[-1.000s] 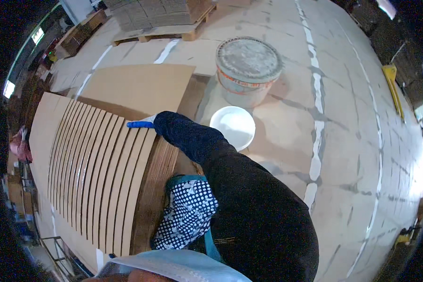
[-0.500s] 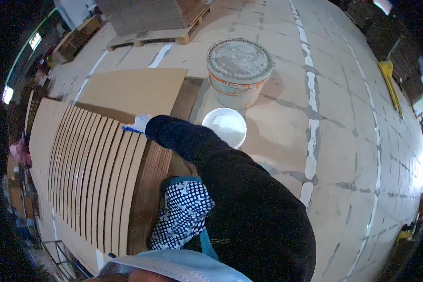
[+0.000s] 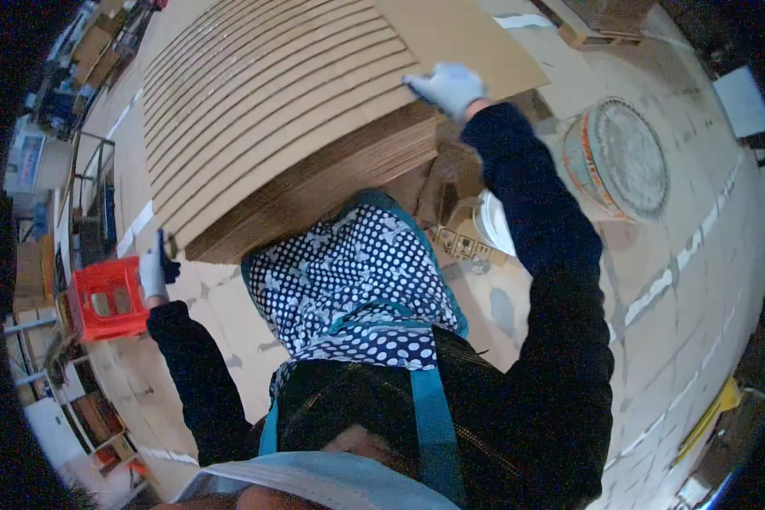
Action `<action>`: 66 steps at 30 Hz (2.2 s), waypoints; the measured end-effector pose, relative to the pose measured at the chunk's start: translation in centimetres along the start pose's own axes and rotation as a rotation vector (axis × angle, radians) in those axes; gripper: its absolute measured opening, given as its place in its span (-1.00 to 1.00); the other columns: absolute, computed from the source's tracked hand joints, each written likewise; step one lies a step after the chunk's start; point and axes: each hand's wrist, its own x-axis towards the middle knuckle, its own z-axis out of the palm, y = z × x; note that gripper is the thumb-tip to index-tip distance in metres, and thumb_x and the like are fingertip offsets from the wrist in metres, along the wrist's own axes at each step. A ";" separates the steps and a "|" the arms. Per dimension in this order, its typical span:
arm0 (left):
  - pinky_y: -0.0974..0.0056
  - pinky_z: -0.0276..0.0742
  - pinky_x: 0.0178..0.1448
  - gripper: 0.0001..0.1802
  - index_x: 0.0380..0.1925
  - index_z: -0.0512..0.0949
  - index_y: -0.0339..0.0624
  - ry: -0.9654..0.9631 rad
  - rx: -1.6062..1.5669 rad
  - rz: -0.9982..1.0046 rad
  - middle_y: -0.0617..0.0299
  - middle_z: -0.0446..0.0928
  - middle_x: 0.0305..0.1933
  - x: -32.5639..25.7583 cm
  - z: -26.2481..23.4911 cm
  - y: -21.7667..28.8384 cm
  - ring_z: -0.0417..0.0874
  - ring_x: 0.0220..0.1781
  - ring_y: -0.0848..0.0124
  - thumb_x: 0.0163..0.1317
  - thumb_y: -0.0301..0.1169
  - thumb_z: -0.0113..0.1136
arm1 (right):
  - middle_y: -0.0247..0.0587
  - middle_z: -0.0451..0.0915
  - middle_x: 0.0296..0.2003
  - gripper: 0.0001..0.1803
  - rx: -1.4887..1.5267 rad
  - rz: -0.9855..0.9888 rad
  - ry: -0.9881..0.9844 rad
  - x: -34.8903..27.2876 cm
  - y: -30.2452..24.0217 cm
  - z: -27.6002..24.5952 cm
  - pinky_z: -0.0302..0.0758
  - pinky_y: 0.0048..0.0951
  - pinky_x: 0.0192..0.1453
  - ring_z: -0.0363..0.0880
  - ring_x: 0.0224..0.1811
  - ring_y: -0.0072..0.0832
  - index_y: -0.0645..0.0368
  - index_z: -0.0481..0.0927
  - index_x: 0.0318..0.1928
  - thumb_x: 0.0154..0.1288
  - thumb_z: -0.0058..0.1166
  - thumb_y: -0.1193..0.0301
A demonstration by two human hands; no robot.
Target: Applying glue or adhesive to the edges of a stack of wooden slats using a brush and a sponge.
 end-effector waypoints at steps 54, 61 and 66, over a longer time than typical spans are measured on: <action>-0.12 0.43 0.00 -0.31 -0.27 0.63 -0.32 0.630 0.095 -0.032 -0.30 0.57 -0.17 6.8 8.6 3.1 0.58 -0.07 -0.19 0.31 0.14 -0.19 | 0.25 0.60 -0.23 -0.28 0.205 0.168 0.577 9.3 -2.6 10.2 0.45 -0.02 -0.01 0.58 -0.14 0.10 0.29 0.66 -0.23 0.42 -0.40 -0.09; -0.09 0.46 -0.07 -0.39 -0.28 0.63 -0.30 0.631 0.169 0.023 -0.26 0.59 -0.24 8.1 9.0 2.4 0.61 -0.14 -0.15 0.34 0.05 -0.18 | 0.26 0.60 -0.24 -0.30 0.212 0.280 0.471 9.7 -2.2 10.3 0.46 -0.02 0.00 0.58 -0.13 0.10 0.32 0.65 -0.23 0.41 -0.38 -0.07; 0.14 0.42 -0.38 -0.34 -0.49 0.63 -0.27 0.364 -0.206 0.186 0.00 0.54 -0.57 7.2 6.0 -2.0 0.54 -0.53 0.23 0.25 0.19 -0.01 | 0.21 0.62 -0.33 -0.29 0.600 0.248 0.221 8.5 1.1 8.4 0.48 -0.04 -0.07 0.60 -0.21 0.06 0.30 0.63 -0.37 0.39 -0.34 -0.10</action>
